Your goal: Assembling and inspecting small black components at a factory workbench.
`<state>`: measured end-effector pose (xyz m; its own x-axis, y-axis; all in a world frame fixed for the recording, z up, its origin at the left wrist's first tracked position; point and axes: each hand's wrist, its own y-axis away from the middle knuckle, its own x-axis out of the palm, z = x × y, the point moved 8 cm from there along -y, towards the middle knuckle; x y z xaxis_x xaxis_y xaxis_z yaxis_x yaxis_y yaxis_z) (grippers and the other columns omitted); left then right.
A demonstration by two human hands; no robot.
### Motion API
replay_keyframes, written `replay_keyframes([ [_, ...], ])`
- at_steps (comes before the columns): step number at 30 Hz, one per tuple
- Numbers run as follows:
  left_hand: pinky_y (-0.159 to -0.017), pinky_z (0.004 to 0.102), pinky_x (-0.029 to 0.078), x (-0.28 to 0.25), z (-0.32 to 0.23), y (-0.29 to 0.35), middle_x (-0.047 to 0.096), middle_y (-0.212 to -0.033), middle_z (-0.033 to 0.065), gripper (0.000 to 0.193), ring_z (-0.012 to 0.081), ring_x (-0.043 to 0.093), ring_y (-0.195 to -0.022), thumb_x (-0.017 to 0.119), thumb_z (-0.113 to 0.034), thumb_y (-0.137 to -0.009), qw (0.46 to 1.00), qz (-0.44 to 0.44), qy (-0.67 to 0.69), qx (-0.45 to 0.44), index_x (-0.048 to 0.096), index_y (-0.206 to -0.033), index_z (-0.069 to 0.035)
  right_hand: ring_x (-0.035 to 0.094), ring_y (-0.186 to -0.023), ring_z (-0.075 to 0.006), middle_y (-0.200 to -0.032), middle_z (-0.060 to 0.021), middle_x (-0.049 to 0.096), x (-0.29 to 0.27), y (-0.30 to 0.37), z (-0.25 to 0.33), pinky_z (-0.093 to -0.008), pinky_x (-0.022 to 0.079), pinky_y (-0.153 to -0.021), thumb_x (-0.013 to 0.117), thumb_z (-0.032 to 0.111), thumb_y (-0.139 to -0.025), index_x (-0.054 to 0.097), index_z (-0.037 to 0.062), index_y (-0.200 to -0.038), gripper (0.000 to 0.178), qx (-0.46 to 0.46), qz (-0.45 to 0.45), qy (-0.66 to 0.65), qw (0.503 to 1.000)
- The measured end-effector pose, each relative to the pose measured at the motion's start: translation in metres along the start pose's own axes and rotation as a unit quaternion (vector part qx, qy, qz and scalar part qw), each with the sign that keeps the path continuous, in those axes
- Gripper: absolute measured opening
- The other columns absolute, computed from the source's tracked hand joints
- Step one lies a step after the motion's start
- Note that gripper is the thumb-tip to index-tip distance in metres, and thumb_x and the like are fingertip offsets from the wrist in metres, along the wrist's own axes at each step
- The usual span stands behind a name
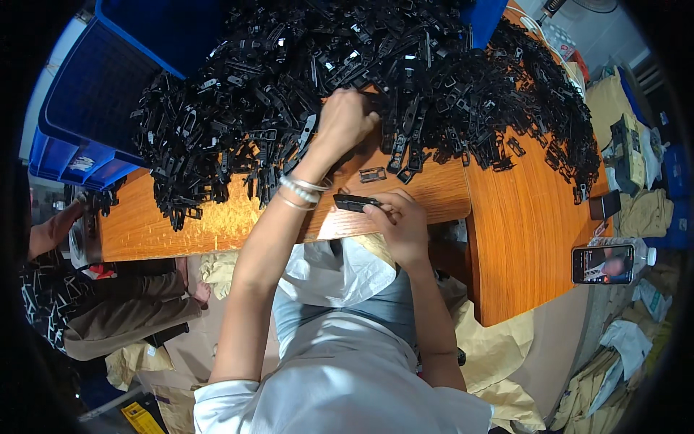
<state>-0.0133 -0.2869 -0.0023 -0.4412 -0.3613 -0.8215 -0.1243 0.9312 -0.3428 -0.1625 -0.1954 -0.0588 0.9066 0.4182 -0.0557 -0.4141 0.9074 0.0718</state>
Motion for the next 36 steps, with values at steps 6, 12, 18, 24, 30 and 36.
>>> replay_keyframes([
  [6,-0.061,0.0336,0.048,-0.032,0.033,0.034,0.06,-0.066,0.0189,0.014,0.0285,0.062,-0.059,0.061,-0.008,-0.068,0.973,-0.025,0.185,-0.139,0.057,-0.067,0.005,0.054,-0.061,-0.0047,-0.072,-0.0058,0.061,-0.003,0.001,-0.003,-0.016,0.04,-0.048,0.06,-0.001,-0.078,0.058,-0.0039,-0.092,0.014,0.021,0.002,-0.024,0.999],
  [12,-0.051,0.0225,0.048,-0.034,0.051,0.067,0.061,-0.072,0.0116,0.007,0.0133,0.058,-0.054,0.049,0.001,-0.081,0.834,0.013,0.49,-0.255,0.054,-0.082,0.006,0.057,-0.065,-0.0075,-0.077,-0.0084,0.063,-0.003,0.002,-0.003,-0.0166,0.042,-0.053,0.06,0.001,-0.078,0.058,-0.0041,-0.095,0.018,0.03,-0.013,-0.068,0.997],
  [18,-0.047,0.0194,0.045,-0.035,0.028,0.103,0.061,-0.075,0.0118,0.031,0.0096,0.054,-0.054,0.049,0.008,-0.076,0.8,0.116,0.537,-0.239,0.054,-0.107,0.008,0.061,-0.068,-0.0139,-0.081,-0.0125,0.063,-0.008,0.006,0.017,-0.0195,0.047,-0.056,0.058,-0.002,-0.079,0.056,-0.0055,-0.099,0.021,-0.05,-0.01,-0.142,0.988],
  [24,-0.043,0.0174,0.037,-0.051,-0.011,0.122,0.058,-0.059,0.0033,0.03,0.0033,0.051,-0.05,0.053,0.003,-0.077,0.861,0.211,0.44,-0.141,0.057,-0.107,0.004,0.062,-0.07,-0.017,-0.084,-0.014,0.062,-0.007,0.01,0.037,-0.0243,0.051,-0.063,0.058,-0.004,-0.079,0.054,-0.0067,-0.1,0.022,-0.137,-0.01,-0.099,0.986],
  [30,-0.045,0.0172,0.037,-0.07,-0.022,0.132,0.061,-0.069,0.006,0.035,0.0018,0.05,-0.057,0.064,-0.002,-0.072,0.925,0.133,0.346,-0.078,0.057,-0.105,0.005,0.06,-0.076,-0.0149,-0.098,-0.0121,0.058,0.0,0.018,0.048,-0.0213,0.048,-0.067,0.056,-0.004,-0.079,0.052,-0.0053,-0.108,0.029,-0.193,0.004,-0.005,0.981],
  [36,-0.045,0.0184,0.041,-0.073,-0.023,0.143,0.063,-0.074,0.0123,0.034,0.006,0.054,-0.054,0.066,-0.002,-0.071,0.951,0.1,0.287,-0.064,0.058,-0.103,0.006,0.053,-0.082,-0.0119,-0.099,-0.0085,0.053,0.008,0.015,0.073,-0.0199,0.042,-0.072,0.055,-0.002,-0.079,0.055,-0.0033,-0.106,0.027,-0.243,0.015,0.117,0.963],
])
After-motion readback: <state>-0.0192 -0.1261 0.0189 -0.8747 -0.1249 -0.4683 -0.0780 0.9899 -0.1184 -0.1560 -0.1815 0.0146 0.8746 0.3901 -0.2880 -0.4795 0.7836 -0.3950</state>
